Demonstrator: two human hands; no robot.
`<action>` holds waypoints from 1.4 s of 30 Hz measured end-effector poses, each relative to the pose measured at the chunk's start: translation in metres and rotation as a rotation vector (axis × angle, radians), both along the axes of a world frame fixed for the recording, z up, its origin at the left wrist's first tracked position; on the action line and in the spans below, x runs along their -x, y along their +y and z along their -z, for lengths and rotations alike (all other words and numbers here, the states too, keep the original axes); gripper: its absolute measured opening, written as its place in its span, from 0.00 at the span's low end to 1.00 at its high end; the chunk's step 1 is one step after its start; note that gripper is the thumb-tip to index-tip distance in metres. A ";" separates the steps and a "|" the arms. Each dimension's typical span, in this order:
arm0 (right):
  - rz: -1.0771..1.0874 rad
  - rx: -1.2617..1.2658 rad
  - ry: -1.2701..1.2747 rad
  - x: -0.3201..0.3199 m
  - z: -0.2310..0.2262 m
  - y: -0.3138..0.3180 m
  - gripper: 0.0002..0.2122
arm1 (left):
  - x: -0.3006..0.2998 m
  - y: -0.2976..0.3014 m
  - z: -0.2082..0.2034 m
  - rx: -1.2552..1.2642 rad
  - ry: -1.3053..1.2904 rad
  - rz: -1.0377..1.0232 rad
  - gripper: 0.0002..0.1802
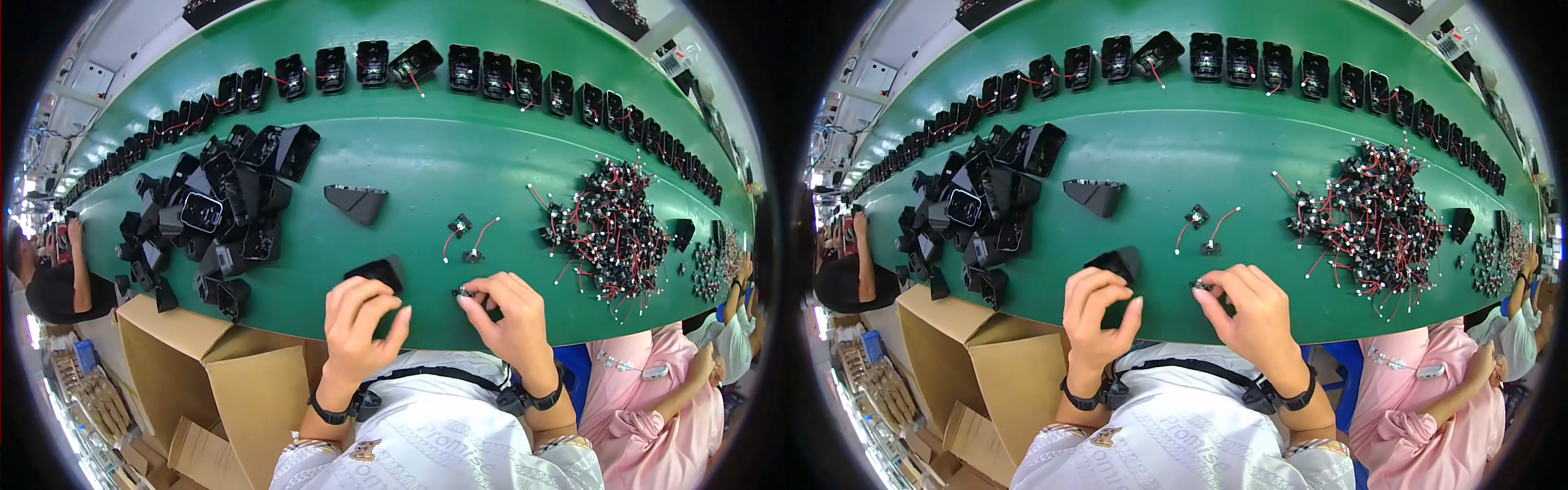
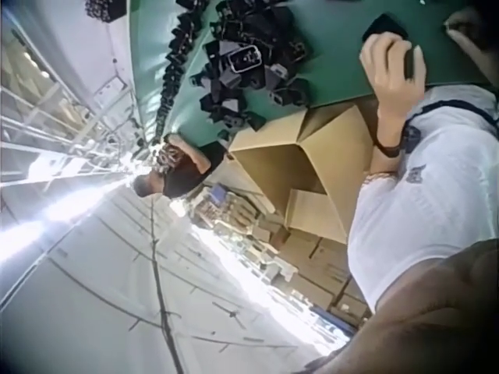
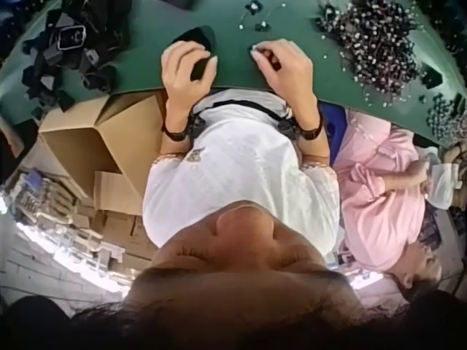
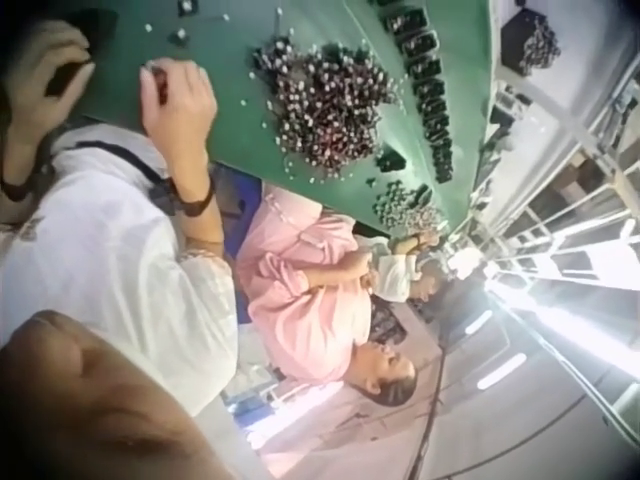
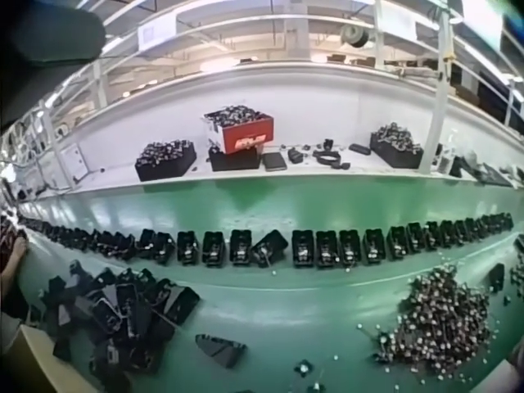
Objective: Assembling small components, including cooling fans and housings, on a manufacturing assembly line.
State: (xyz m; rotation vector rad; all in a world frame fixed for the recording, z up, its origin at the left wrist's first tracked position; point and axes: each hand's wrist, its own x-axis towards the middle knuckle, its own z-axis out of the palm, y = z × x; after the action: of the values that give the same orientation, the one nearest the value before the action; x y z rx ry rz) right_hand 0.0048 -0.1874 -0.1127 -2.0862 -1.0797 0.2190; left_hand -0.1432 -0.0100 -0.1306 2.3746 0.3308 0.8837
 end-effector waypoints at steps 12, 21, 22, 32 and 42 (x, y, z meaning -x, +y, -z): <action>0.203 -0.015 0.060 -0.014 -0.005 -0.019 0.08 | -0.005 0.013 0.000 0.090 0.120 0.127 0.40; 0.037 0.054 0.004 0.001 0.000 -0.012 0.13 | -0.003 0.004 0.005 0.111 0.174 0.127 0.37; 0.035 0.054 0.006 0.001 -0.001 -0.011 0.13 | -0.002 0.004 0.005 0.089 0.183 0.113 0.38; -0.059 -0.004 -0.129 -0.010 0.003 -0.020 0.11 | 0.005 -0.002 -0.012 0.165 0.350 0.079 0.51; 0.052 -0.020 -0.063 -0.005 0.002 -0.023 0.15 | 0.011 0.004 -0.017 0.213 0.435 0.300 0.54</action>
State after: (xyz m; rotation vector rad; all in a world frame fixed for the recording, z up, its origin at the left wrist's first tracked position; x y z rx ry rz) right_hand 0.0099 -0.2103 -0.1150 -2.1134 -1.0591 0.1169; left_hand -0.1541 -0.0064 -0.1138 2.3161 0.2133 0.1800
